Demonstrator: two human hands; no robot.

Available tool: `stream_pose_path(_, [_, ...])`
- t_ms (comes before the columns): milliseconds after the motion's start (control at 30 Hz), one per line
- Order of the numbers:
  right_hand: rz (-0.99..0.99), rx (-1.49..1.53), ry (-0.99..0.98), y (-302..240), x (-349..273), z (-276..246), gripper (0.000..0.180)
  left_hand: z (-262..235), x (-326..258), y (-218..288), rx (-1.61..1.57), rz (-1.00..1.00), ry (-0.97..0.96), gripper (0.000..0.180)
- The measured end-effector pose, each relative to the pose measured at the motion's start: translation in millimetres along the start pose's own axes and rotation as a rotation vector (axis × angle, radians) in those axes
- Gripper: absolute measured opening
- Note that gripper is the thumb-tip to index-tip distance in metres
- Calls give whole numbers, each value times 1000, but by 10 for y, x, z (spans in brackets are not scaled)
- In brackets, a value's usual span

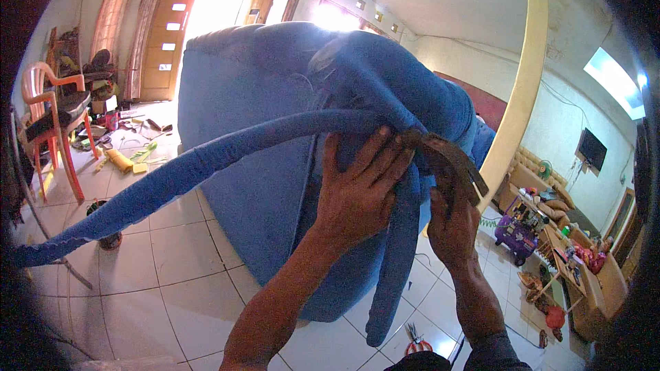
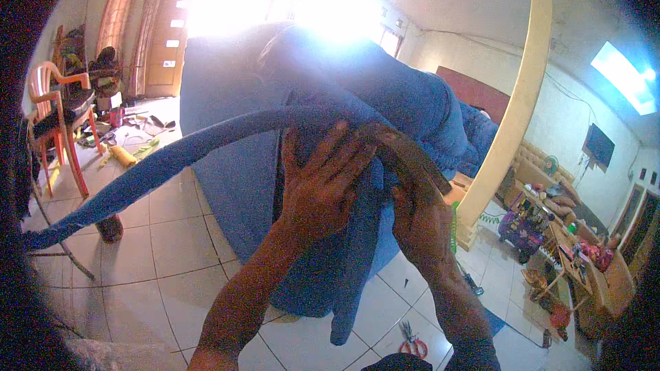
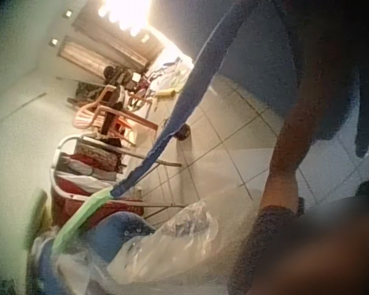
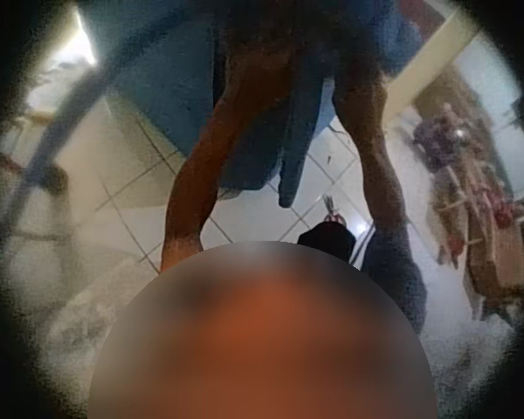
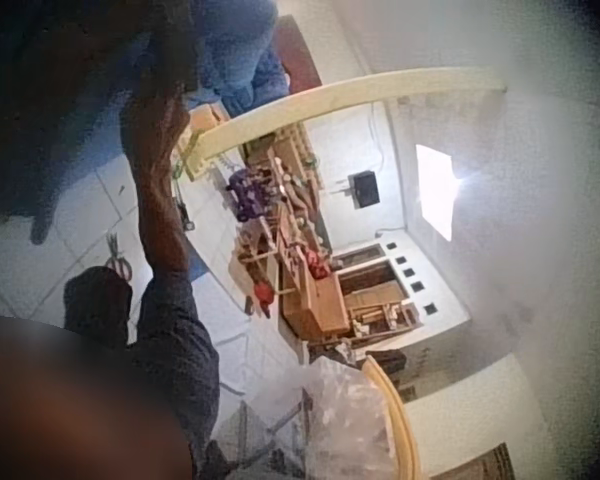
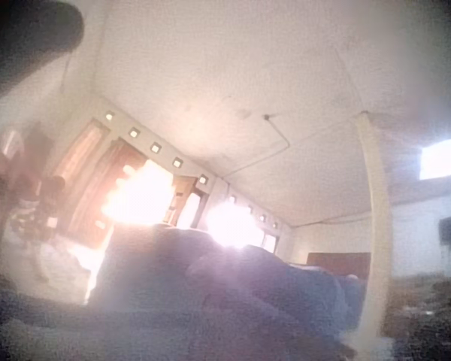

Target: The person reupholsters a blue sofa armrest by wrapping a cylindrical foam pipe with blue fabric, securing it with a hammer and nails, and trimming excess material with scissors. The person also uses a staple gun to attach fabric to the sofa frame.

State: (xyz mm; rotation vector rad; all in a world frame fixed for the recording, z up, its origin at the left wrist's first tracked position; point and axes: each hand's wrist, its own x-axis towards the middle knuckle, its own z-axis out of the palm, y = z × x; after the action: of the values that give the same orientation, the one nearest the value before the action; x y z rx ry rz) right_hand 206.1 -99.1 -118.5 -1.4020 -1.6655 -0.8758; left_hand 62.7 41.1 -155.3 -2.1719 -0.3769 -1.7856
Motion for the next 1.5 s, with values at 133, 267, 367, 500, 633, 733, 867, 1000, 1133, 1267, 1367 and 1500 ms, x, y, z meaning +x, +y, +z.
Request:
stream_pose_path(133, [-143,-15,163,148,-207,8,37,-141,-19,-72,-101,5,-57,67])
stream_pose_path(267, [-174,-95,212,219,-452,20,39,-185,-2,-121,-218,26,55,56])
stream_pose_path(367, [-220,-104,71,161,-528,-95,37,-147,51,-145,-350,-56,282,50])
stream_pose_path(500, [-305,-141,10,-15,-393,-121,38,-146,82,-190,-225,19,252,50])
stream_pose_path(633, [118,-175,-219,-26,-145,-21,40,-143,115,-242,-257,77,246,47])
stream_pose_path(733, [-148,-35,-32,8,-153,-61,32,-123,128,-241,-314,46,273,49])
stream_pose_path(867, [-225,-42,-13,-42,-270,-111,25,-116,119,-231,-319,4,281,48])
stream_pose_path(1000, [-65,-249,-156,-63,-138,-27,45,-129,130,-274,-348,-5,252,50])
stream_pose_path(1133, [-8,73,-42,-46,-34,-48,31,-127,151,-267,-377,-3,264,49])
stream_pose_path(1267, [-20,-326,-185,-100,-54,-29,33,-103,152,-225,-313,-2,373,49])
stream_pose_path(1367, [103,-15,-111,-194,-2,3,34,-112,158,-238,-456,-45,287,51])
stream_pose_path(1500, [137,-32,-294,-348,113,-87,49,-160,175,-256,-459,-17,302,56])
